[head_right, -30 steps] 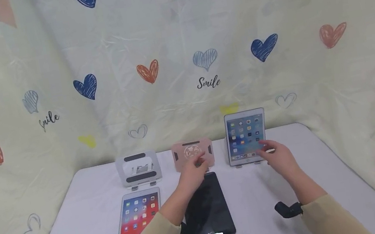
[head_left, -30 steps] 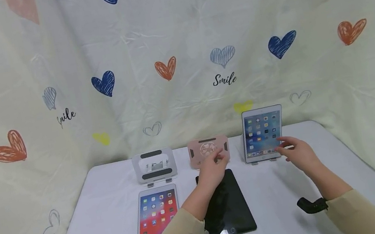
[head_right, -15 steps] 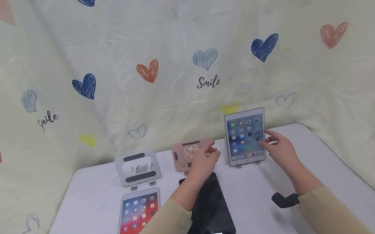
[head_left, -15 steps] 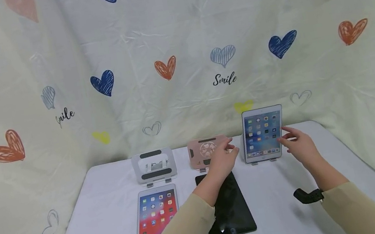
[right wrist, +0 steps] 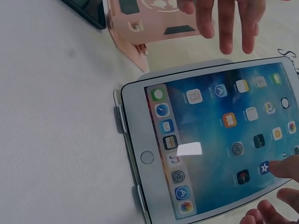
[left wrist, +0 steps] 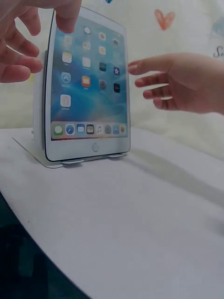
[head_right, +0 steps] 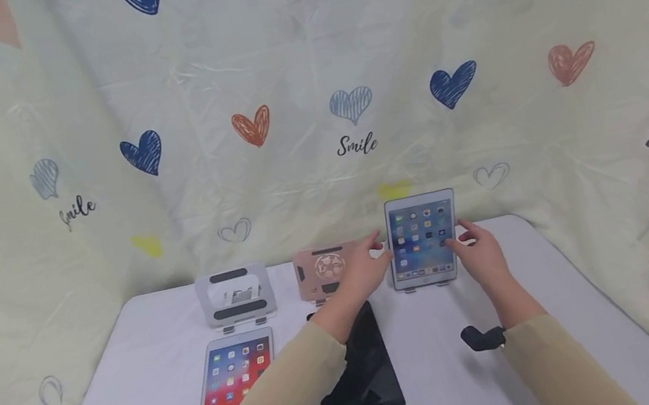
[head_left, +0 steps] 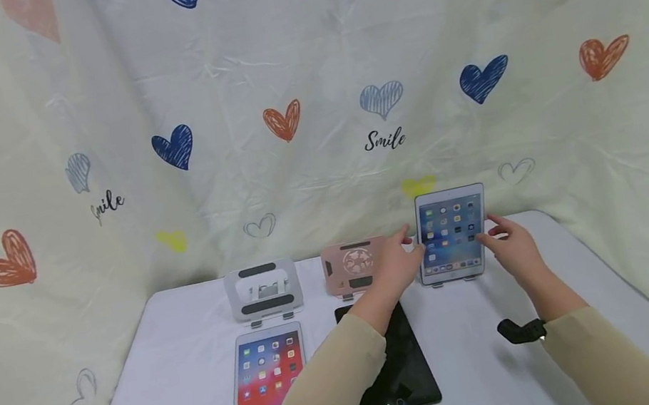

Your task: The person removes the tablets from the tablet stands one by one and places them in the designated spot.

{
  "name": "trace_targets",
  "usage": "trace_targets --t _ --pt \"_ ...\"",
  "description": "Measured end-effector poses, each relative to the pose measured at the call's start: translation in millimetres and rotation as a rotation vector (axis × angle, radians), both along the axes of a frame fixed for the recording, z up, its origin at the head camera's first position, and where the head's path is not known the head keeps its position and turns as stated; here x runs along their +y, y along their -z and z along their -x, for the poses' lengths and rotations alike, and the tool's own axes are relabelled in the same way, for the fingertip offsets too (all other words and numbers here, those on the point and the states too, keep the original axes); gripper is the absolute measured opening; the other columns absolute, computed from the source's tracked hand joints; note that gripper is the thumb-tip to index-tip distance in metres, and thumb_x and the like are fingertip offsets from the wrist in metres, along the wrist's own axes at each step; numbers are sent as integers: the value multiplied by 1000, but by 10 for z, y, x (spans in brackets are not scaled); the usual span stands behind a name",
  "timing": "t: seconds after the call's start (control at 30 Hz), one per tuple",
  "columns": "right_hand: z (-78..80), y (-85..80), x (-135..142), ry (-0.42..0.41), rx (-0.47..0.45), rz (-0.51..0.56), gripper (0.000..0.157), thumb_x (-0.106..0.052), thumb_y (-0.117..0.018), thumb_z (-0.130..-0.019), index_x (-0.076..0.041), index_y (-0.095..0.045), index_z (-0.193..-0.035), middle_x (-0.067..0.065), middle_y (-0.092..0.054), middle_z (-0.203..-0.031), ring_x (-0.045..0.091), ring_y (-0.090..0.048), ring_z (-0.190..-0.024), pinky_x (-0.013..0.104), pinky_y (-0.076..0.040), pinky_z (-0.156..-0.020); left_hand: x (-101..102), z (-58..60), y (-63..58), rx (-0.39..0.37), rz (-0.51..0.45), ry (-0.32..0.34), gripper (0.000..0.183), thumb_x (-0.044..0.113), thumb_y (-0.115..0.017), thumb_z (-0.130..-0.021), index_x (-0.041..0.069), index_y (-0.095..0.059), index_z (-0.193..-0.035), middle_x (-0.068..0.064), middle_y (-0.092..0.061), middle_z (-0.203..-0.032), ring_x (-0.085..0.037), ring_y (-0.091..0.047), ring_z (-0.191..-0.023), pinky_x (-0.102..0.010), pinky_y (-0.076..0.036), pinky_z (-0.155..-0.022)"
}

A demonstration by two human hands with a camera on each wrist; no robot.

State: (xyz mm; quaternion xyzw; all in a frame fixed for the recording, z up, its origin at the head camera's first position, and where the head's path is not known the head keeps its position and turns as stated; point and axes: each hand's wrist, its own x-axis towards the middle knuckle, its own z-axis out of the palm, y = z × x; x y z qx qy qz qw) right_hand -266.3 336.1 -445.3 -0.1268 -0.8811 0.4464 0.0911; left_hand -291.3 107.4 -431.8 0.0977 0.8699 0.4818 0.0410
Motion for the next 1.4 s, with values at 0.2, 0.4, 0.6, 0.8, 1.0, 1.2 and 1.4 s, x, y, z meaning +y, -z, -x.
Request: trace_targets --t 0.2,0.4,0.6,0.8,1.0,1.2,1.4 --pt "46 27 -22 -6 -9 -14 68 -31 -56 -101 -12 -25 -158 25 -47 -132 34 -49 -108 33 -44 -72 78 38 -7 -37 -31 11 58 34 -64 -97 30 -43 -151 4 -59 -131 -13 -65 -90 -34 -52 -73" --pt "56 2 -30 -20 1 -6 69 -30 -57 -100 -11 -24 -158 26 -46 -132 36 -47 -109 36 -43 -73 112 41 -12 -5 6 23 56 35 -61 -98 29 -43 -151 2 -57 -134 -18 -55 -123 -39 -50 -93" --pt "76 25 -3 -17 19 -34 68 -30 -58 -100 -12 -26 -157 27 -46 -131 37 -48 -109 37 -43 -74 110 15 -33 11 18 2 54 35 -63 -97 30 -46 -149 3 -59 -132 -18 -55 -123 -39 -50 -93" --pt "66 62 39 -30 38 -36 68 -34 -57 -100 -13 -27 -157 27 -43 -135 38 -47 -111 38 -43 -76 100 0 -19 36 -24 -14 50 27 -64 -97 29 -51 -146 1 -61 -129 -16 -59 -116 -35 -52 -89" --pt "68 158 96 -1 90 -30 61 -34 -56 -101 -16 -35 -155 22 -47 -134 33 -49 -112 29 -45 -71 62 19 90 136 -81 -25 41 22 -64 -98 30 -60 -138 6 -65 -118 -8 -61 -93 -25 -52 -70" --pt "49 254 157 14 196 -42 50 -25 -55 -102 -10 -45 -150 21 -56 -130 27 -52 -110 12 -43 -65 76 37 192 241 -64 -81 32 26 -66 -97 37 -67 -127 14 -70 -107 -3 -56 -77 -22 -46 -58" --pt "59 307 168 58 226 -14 45 -24 -54 -103 -12 -49 -147 18 -61 -129 6 -51 -99 6 -44 -68 120 16 278 278 -97 -122 30 30 -67 -96 39 -67 -124 14 -73 -102 0 -59 -74 -22 -44 -54"
